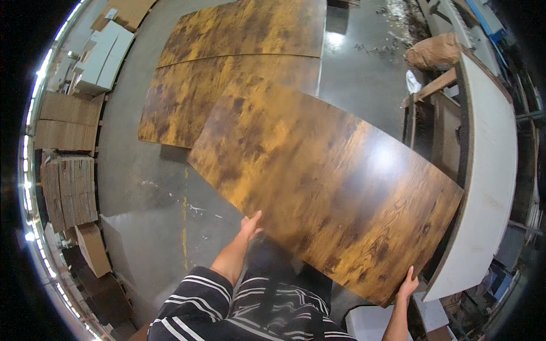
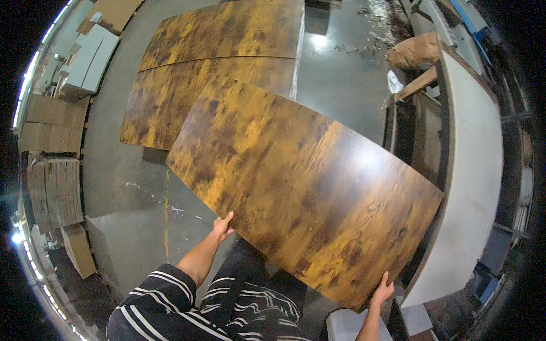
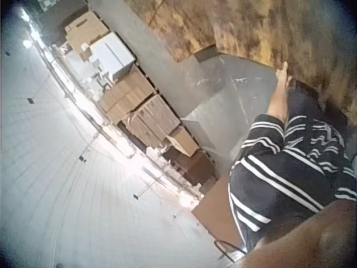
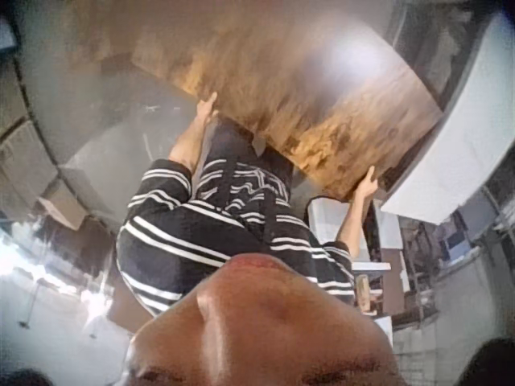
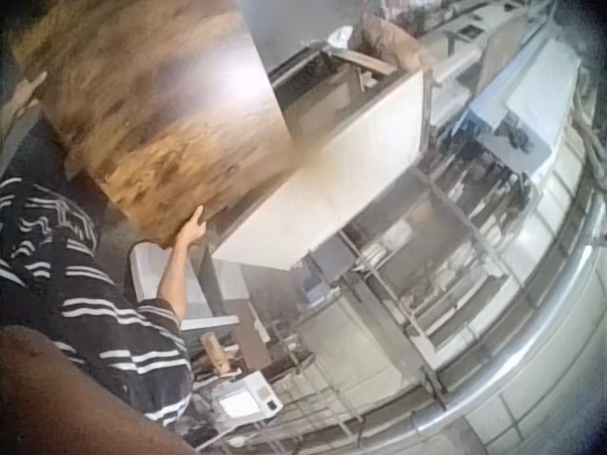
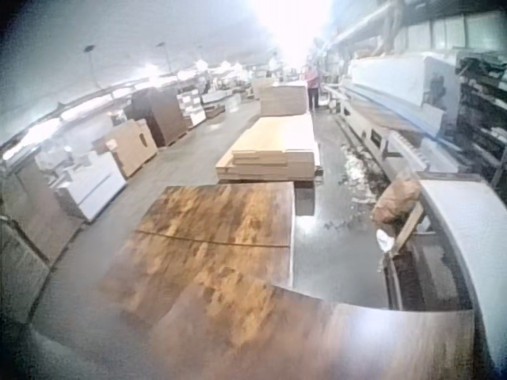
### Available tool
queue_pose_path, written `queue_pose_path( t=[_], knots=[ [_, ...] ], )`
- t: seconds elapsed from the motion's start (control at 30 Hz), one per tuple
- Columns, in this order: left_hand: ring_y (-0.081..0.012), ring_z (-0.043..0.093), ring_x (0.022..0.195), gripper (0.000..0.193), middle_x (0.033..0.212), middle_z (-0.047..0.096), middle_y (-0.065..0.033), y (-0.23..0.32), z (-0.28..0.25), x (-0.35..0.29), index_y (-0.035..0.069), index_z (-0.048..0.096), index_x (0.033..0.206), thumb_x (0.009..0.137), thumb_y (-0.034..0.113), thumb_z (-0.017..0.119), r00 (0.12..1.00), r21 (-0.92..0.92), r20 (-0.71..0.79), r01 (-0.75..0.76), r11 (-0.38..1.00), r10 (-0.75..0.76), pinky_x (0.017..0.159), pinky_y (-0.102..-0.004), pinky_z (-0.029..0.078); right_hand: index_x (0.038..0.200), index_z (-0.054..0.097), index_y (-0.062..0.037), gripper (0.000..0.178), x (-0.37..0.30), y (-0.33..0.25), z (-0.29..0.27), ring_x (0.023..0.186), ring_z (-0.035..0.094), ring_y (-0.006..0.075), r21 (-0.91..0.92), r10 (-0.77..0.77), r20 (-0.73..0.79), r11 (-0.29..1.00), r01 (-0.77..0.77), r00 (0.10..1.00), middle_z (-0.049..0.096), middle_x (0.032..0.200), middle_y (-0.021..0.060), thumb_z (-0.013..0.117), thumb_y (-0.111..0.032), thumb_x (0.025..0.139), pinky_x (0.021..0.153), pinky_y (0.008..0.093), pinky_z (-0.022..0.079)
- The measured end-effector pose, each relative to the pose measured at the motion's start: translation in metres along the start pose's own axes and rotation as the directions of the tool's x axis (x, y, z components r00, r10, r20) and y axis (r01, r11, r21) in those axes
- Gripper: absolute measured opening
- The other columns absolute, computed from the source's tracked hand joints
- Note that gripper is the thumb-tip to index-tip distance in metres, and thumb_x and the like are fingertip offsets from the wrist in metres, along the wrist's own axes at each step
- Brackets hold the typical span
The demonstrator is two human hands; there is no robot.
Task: The person repeatedly picks up large wood-look panels from a table and stacks them on the floor. The person handles the panels one at a time, placing each on top of the growing pile.
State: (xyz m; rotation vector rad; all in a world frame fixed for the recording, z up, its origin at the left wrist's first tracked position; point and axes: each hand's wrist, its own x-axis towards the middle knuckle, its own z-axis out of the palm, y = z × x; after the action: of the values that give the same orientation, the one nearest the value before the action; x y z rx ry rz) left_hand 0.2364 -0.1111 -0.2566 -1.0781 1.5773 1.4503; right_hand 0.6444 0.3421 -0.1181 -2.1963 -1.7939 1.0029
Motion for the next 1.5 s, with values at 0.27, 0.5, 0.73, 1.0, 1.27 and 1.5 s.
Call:
queue_pose_path(
  t=[0.27,0.5,0.73,1.0,1.27,1.5],
  knots=[
    [-0.0337,0.052,0.104,0.087,0.118,0.045,-0.0207,0.088,0.000,0.046,0.002,0.008,0.137,0.078,0.018,0.069,0.976,-0.017,-0.218,0.001,1.000,-0.005,0.074,-0.0467,0.052,0.104,0.058,0.0054,0.045,0.040,-0.150,0.157,0.090,0.056,0.0245,-0.074,-0.225,0.142,0.969,0.237,0.964,0.061,0.099,0.0145,0.062,-0.034,0.082,0.080,0.0367,0.042],
    [-0.0319,0.053,0.106,0.077,0.124,0.046,-0.0207,0.115,-0.002,0.095,0.003,0.006,0.139,0.083,0.011,0.060,0.998,0.039,-0.059,-0.019,0.999,0.021,0.074,-0.0398,0.052,0.115,0.049,0.0081,0.073,0.063,-0.251,0.281,0.103,0.052,0.0330,-0.318,-0.244,0.241,0.895,0.314,0.939,0.055,0.110,0.0215,0.066,-0.049,0.072,0.087,0.0419,0.040],
    [-0.0318,0.043,0.118,0.073,0.137,0.031,-0.0190,0.142,0.020,0.118,0.006,0.006,0.140,0.086,0.010,0.054,0.999,-0.120,0.029,-0.011,0.993,0.015,0.088,-0.0442,0.044,0.127,0.035,0.0095,0.095,0.084,-0.308,0.363,0.119,0.041,0.0335,-0.283,-0.133,0.499,0.909,0.306,0.857,0.041,0.127,0.0262,0.071,-0.053,0.065,0.097,0.0421,0.035],
    [-0.0334,0.027,0.128,0.076,0.143,0.019,-0.0168,0.171,0.038,0.144,0.005,0.004,0.140,0.085,0.013,0.055,0.997,-0.349,0.076,0.020,0.937,0.007,0.099,-0.0488,0.031,0.120,0.043,0.0068,0.084,0.078,-0.322,0.460,0.109,0.049,0.0346,-0.331,-0.246,0.404,0.858,0.392,0.881,0.051,0.117,0.0233,0.075,-0.047,0.064,0.090,0.0419,0.040],
    [-0.0353,0.027,0.127,0.066,0.138,0.027,-0.0154,0.176,0.014,0.171,0.005,0.020,0.136,0.082,0.014,0.058,0.988,-0.134,0.123,-0.078,0.988,0.095,0.100,-0.0513,0.028,0.093,0.058,0.0015,0.051,0.013,-0.348,0.494,0.084,0.061,0.0330,-0.136,-0.410,0.374,0.863,0.486,0.832,0.064,0.089,0.0187,0.076,-0.035,0.063,0.075,0.0387,0.047],
    [-0.0355,0.028,0.126,0.052,0.131,0.033,-0.0156,0.210,0.002,0.184,0.003,0.036,0.125,0.080,0.015,0.060,0.990,-0.368,-0.108,0.041,0.929,-0.086,0.098,-0.0521,0.030,0.091,0.057,0.0026,0.051,-0.033,-0.363,0.526,0.082,0.062,0.0338,-0.107,-0.331,0.413,0.908,0.406,0.848,0.064,0.087,0.0205,0.078,-0.035,0.062,0.073,0.0394,0.048]
  ],
)
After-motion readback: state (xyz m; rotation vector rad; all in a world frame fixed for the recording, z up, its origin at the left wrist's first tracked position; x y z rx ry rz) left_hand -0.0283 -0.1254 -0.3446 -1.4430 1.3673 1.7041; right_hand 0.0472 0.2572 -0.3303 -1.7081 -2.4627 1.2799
